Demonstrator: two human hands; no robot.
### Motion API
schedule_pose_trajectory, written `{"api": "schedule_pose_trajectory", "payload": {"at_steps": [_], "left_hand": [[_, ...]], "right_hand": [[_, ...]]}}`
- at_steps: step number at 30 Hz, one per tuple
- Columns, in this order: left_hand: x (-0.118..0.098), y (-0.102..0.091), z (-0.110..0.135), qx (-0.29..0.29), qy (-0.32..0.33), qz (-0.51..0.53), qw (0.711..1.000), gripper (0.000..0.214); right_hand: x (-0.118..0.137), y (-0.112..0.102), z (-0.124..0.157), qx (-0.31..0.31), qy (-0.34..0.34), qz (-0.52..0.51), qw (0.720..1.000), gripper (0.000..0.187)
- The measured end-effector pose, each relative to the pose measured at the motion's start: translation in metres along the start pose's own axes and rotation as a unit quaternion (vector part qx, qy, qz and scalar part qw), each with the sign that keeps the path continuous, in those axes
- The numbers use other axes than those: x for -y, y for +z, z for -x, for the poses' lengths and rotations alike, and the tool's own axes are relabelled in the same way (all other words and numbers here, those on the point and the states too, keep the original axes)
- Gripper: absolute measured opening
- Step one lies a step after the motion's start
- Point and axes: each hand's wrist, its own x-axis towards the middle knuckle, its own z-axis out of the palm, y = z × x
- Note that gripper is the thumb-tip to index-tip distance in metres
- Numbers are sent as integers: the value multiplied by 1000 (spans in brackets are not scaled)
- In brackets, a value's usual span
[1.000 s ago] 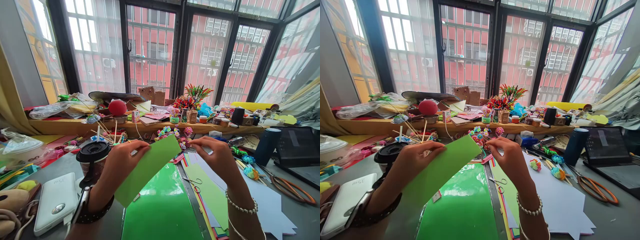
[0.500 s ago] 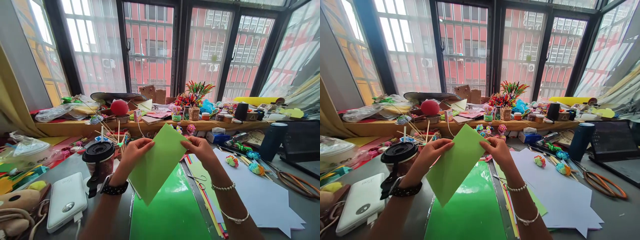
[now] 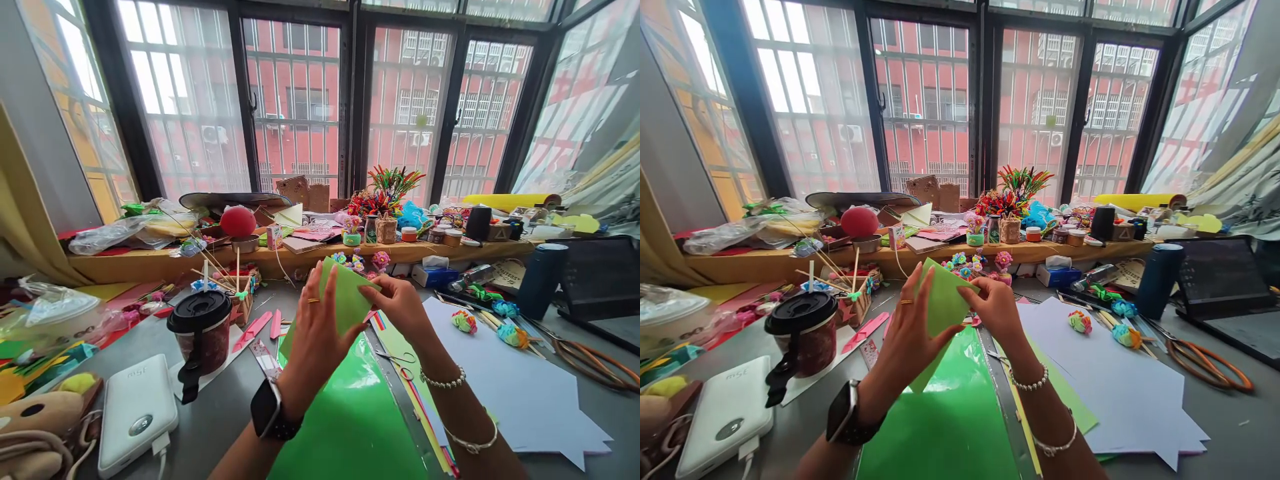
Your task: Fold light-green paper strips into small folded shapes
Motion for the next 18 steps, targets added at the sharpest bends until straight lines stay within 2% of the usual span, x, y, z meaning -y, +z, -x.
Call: {"api": "schedule_pose_trajectory", "payload": {"at_steps": [6, 11, 15, 18], "left_hand": [[-3, 4, 2, -7, -14, 55, 998, 87], [0, 5, 1, -10, -24, 129, 991, 86], [0, 4, 1, 7, -60, 202, 978, 79], [0, 4, 0, 3, -96, 246, 964, 72]], "right_hand": [[15, -3, 8, -10, -13, 9, 1000, 31], [25, -5, 13, -17, -3, -13, 1000, 31], [27, -10, 12, 1, -7, -54, 999, 28], [23, -19, 12, -12, -11, -51, 999, 29]]}}
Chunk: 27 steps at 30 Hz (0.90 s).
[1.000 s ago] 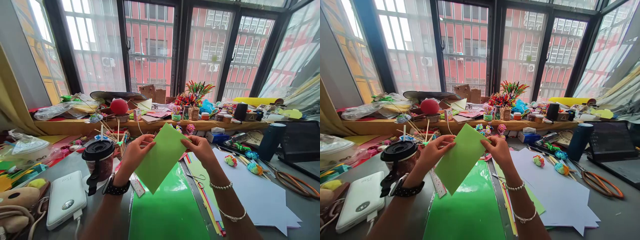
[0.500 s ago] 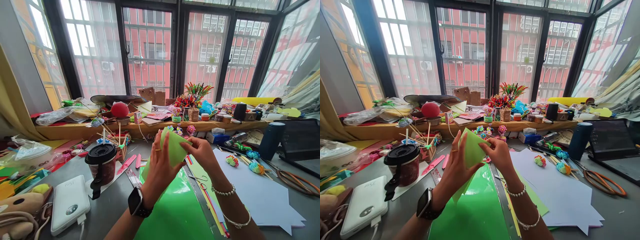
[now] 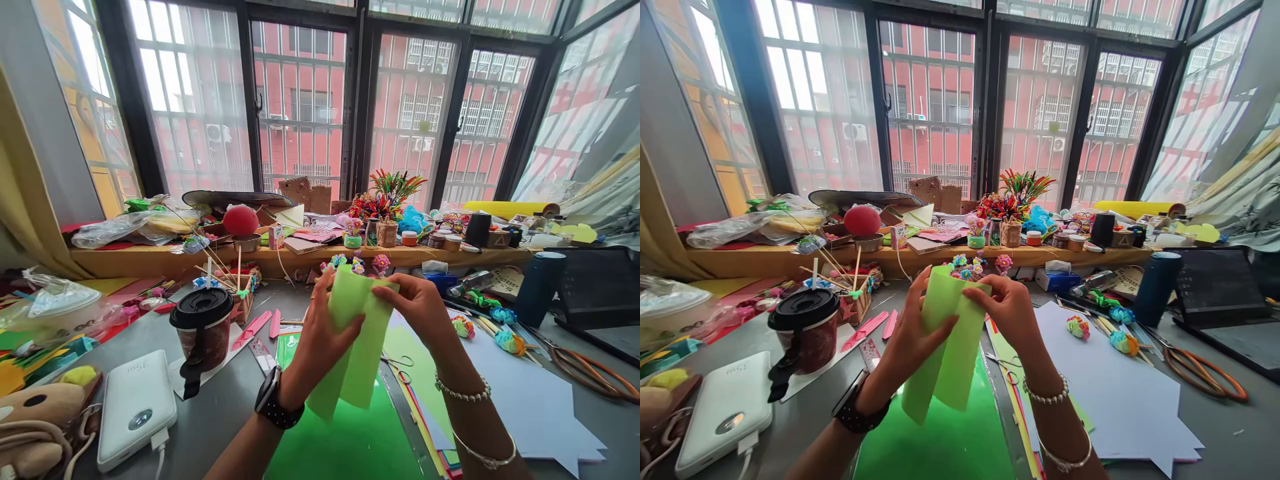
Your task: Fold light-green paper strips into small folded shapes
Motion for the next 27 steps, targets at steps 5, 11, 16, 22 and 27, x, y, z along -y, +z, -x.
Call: {"api": "schedule_pose_trajectory", "payload": {"at_steps": [5, 11, 16, 22, 27], "left_hand": [[1, -8, -5, -54, -64, 92, 992, 49], [-4, -10, -5, -53, -72, 98, 991, 32], [-11, -2, 4, -63, -29, -10, 998, 34], [-20, 1, 11, -46, 60, -60, 995, 41], [-33, -11, 12, -90, 108, -125, 982, 54]], "right_hand": [[-10, -16, -2, -50, 4, 45, 998, 31], [-10, -11, -7, -156, -152, 244, 945, 37], [3, 10, 0, -184, -249, 349, 884, 30], [14, 17, 9, -166, -216, 292, 917, 12], [19, 18, 14, -192, -260, 321, 890, 11]]}}
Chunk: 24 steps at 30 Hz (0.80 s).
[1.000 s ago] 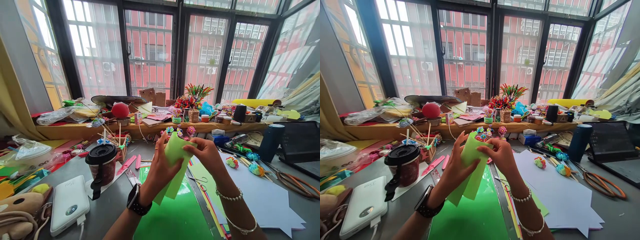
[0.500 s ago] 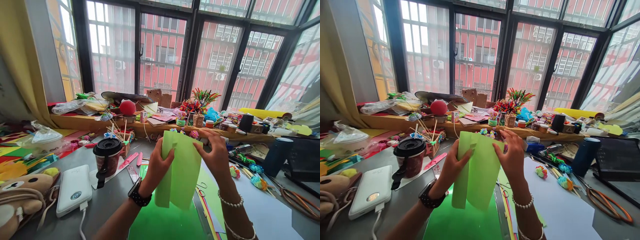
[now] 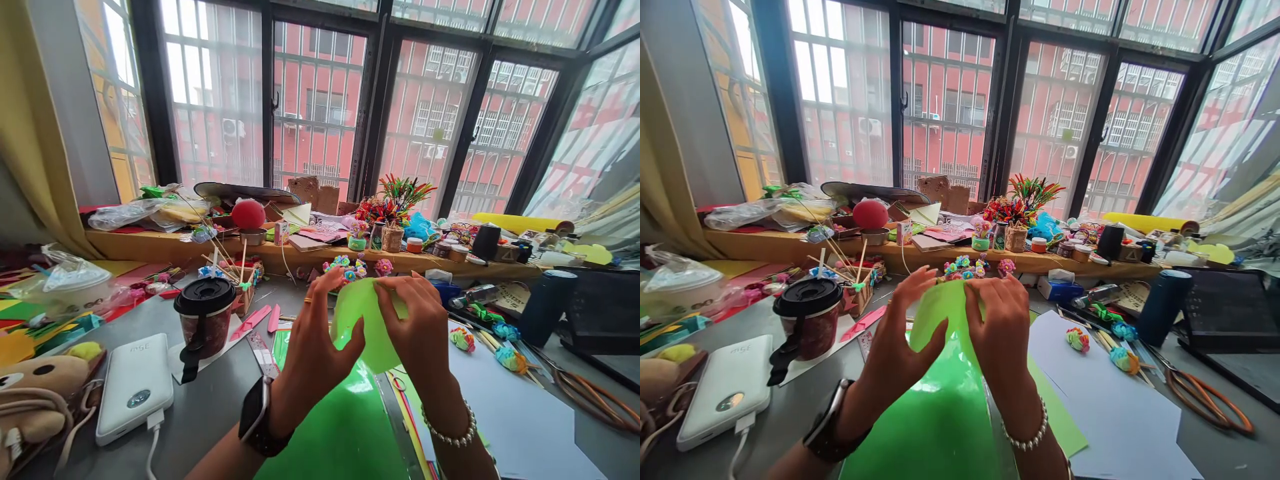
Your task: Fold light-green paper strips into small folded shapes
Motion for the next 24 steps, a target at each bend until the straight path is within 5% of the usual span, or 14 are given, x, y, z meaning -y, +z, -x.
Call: {"api": "schedule_pose_trajectory", "payload": {"at_steps": [10, 16, 24], "left_hand": [[-23, -41, 2, -24, 118, -330, 936, 30], [-25, -46, 3, 9, 160, -360, 919, 21], [-25, -42, 7, -18, 151, -362, 920, 15]], "right_hand": [[24, -8, 5, 25, -106, 63, 992, 13], [28, -7, 8, 59, -157, 48, 985, 16], [35, -8, 10, 53, -140, 13, 989, 14]]}}
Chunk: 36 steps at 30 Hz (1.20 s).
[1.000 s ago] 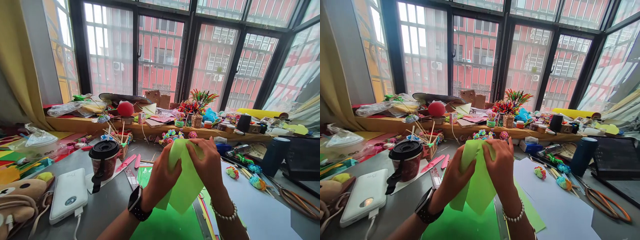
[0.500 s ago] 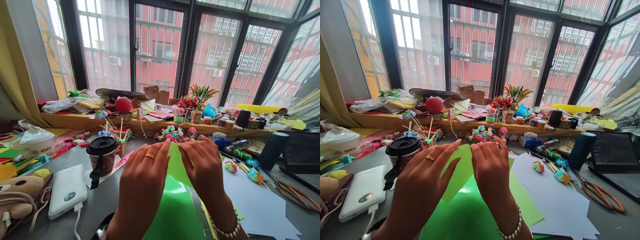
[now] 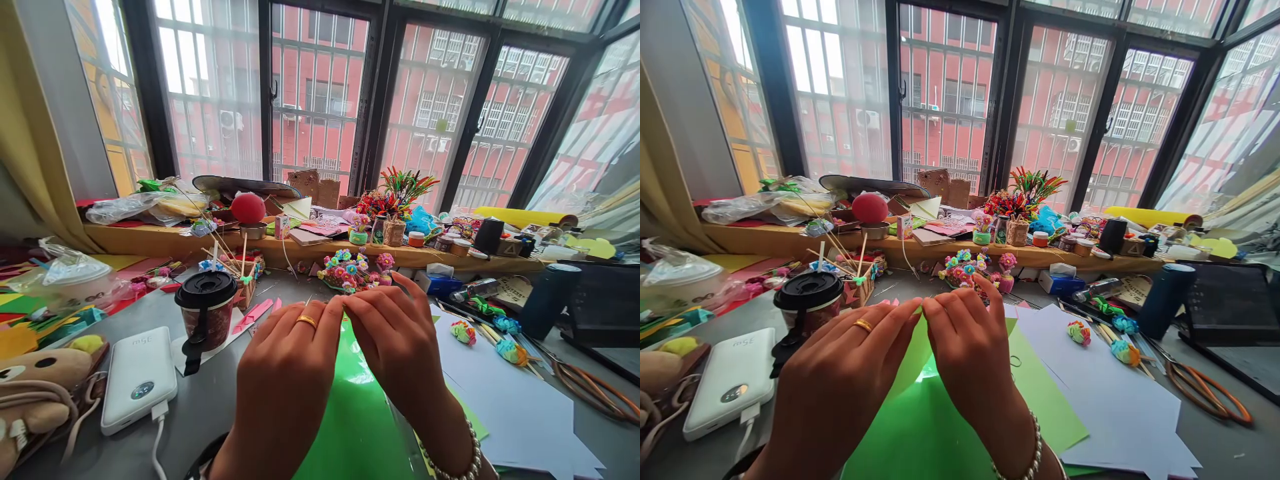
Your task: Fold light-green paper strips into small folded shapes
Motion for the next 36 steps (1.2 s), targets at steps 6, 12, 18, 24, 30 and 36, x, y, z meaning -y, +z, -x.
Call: {"api": "schedule_pose_trajectory", "payload": {"at_steps": [6, 12, 18, 24, 30, 36], "left_hand": [[-2, 0, 1, 3, -27, -7, 1000, 9], [-5, 0, 2, -24, -40, -5, 999, 9], [-7, -3, 1, -30, -49, 6, 998, 13], [-8, -3, 0, -40, -53, 17, 998, 11], [-9, -5, 2, -42, -52, 21, 998, 10], [-12, -6, 2, -41, -54, 24, 997, 13]], "right_hand": [[3, -4, -1, -3, 9, -20, 1000, 13], [5, -6, 0, -26, 35, -37, 998, 11], [6, -10, -1, -28, 36, -42, 998, 11], [7, -12, -1, -20, 34, -46, 998, 13], [7, -14, 1, -19, 44, -69, 996, 13], [7, -16, 0, -13, 54, -91, 994, 14]]}}
